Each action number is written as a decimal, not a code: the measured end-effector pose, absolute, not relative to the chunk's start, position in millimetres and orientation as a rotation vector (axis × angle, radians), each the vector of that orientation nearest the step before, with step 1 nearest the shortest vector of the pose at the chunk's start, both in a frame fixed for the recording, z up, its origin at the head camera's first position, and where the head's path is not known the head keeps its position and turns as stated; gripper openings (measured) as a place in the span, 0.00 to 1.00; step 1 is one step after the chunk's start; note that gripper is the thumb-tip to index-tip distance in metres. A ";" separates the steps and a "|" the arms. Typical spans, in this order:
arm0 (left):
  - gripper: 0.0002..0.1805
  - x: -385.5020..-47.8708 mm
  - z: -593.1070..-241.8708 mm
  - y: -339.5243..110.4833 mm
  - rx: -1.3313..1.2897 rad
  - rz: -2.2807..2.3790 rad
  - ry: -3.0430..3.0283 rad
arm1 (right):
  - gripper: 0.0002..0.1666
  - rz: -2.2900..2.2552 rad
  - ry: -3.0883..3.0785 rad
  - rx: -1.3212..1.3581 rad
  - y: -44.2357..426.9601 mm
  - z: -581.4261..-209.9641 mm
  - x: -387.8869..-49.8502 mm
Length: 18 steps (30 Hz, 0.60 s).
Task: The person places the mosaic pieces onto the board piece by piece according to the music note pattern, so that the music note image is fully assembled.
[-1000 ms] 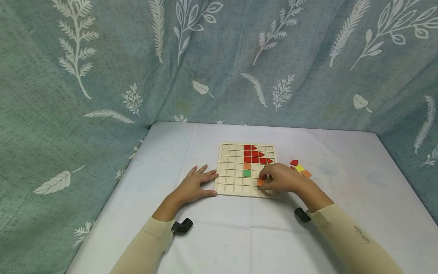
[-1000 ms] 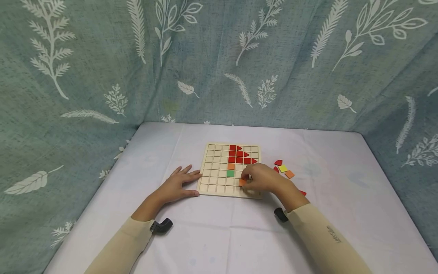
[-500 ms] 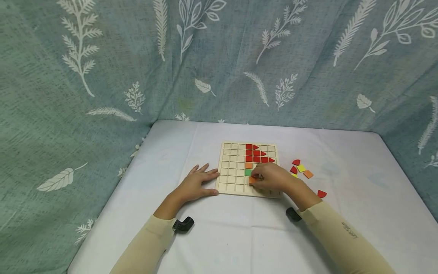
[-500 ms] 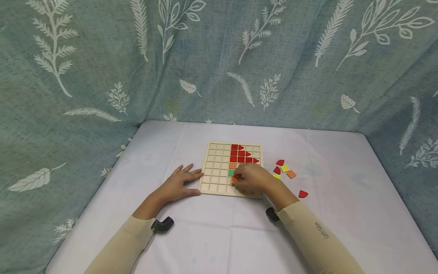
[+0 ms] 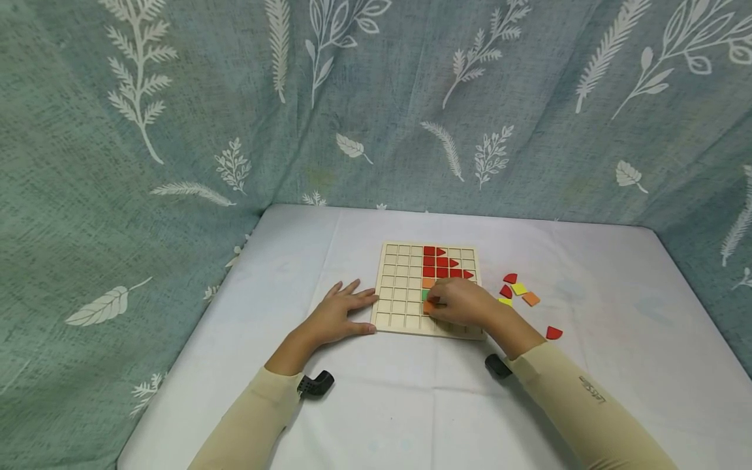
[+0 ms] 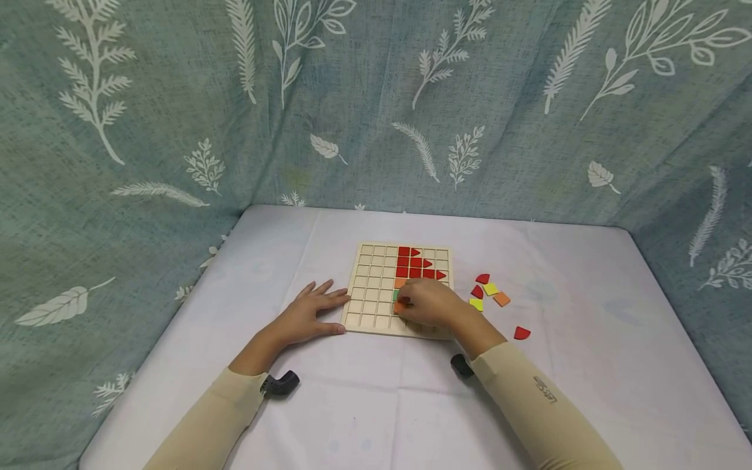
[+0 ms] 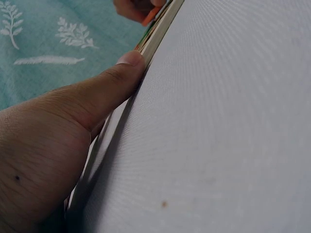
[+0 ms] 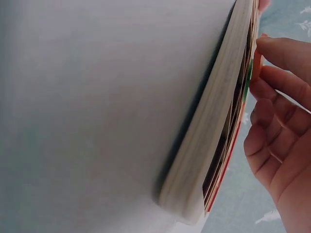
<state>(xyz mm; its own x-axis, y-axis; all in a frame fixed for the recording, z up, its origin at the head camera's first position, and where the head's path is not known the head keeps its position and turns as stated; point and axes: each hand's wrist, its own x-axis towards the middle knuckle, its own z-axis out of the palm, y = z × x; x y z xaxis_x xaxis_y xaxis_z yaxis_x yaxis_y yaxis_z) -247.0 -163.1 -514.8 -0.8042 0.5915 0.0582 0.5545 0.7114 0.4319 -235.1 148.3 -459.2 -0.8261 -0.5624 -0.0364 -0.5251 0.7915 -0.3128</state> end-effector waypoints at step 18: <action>0.47 -247.4 -515.1 -162.7 0.931 0.682 2.829 | 0.13 -0.448 2.835 -0.913 147.0 -460.4 -235.4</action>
<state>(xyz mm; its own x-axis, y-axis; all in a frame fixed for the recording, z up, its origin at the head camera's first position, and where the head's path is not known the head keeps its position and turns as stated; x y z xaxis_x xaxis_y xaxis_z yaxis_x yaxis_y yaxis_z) -247.4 -162.7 -515.1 -0.8110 0.5824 0.0561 0.5440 0.7152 0.4387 -235.4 147.0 -460.4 -0.8087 -0.5874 -0.0318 -0.5490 0.7731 -0.3178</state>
